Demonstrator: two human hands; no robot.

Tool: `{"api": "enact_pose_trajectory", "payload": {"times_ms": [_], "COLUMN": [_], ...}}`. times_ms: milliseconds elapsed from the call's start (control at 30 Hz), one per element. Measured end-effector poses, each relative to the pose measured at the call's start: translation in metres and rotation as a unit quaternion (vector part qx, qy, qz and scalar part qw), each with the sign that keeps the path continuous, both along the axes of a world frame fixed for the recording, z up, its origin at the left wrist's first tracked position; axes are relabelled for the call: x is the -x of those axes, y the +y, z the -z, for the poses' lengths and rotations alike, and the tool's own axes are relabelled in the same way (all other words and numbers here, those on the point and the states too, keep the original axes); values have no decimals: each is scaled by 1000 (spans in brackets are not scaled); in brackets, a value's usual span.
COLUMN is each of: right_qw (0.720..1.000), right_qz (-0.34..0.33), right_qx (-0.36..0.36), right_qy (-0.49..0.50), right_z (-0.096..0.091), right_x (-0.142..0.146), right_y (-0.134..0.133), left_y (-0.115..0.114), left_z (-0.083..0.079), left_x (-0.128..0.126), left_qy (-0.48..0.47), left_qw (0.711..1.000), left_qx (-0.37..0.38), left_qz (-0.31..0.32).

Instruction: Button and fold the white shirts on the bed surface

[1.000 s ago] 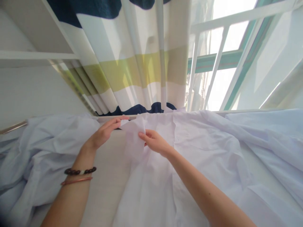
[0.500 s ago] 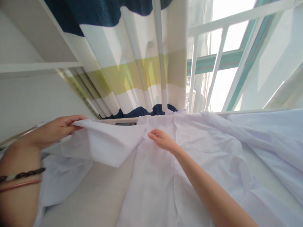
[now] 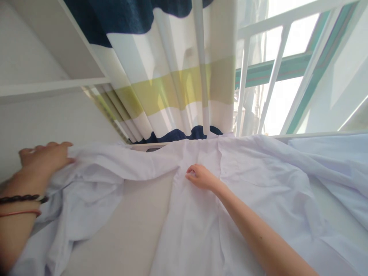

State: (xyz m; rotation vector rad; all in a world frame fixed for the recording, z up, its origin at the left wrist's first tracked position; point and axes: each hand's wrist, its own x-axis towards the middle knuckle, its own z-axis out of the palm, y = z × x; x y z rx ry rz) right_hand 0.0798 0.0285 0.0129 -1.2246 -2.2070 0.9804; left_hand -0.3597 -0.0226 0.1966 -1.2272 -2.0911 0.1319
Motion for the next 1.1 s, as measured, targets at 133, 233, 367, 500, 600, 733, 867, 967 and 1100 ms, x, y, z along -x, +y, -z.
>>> {"api": "enact_pose_trajectory", "payload": {"times_ms": [133, 233, 367, 500, 600, 733, 867, 967, 1100], "right_qw": [1000, 997, 982, 966, 966, 968, 971, 971, 975], "right_qz": [-8, -10, 19, 50, 41, 17, -3, 7, -3], "right_qx": [-27, -71, -159, -175, -159, -139, -132, -140, -112], "right_qy": [-9, -26, -101, -184, -201, -206, -201, -192, -193], "right_z": [5, 9, 19, 29, 30, 25, 23, 24, 17], "right_x": [5, 8, 11, 14, 15, 12, 6, 5, 2], "right_y": [-1, -5, -11, -13, -12, -13, -18, -23, -20], "left_y": [11, 36, 56, 49, 42, 41, 43, 42, 34], "left_z": [60, 117, 176, 199, 202, 203, 202, 200, 197], "left_x": [-127, -201, -224, -193, -173, -169, -173, -174, -177], "left_qy": [-35, -129, -199, -239, -256, -257, -250, -247, -253], "left_qw": [963, 907, 886, 894, 893, 892, 895, 894, 888], "left_qx": [108, 202, 239, 235, 238, 246, 246, 256, 273], "left_qz": [243, 346, 344, 298, 283, 279, 277, 273, 270]}}
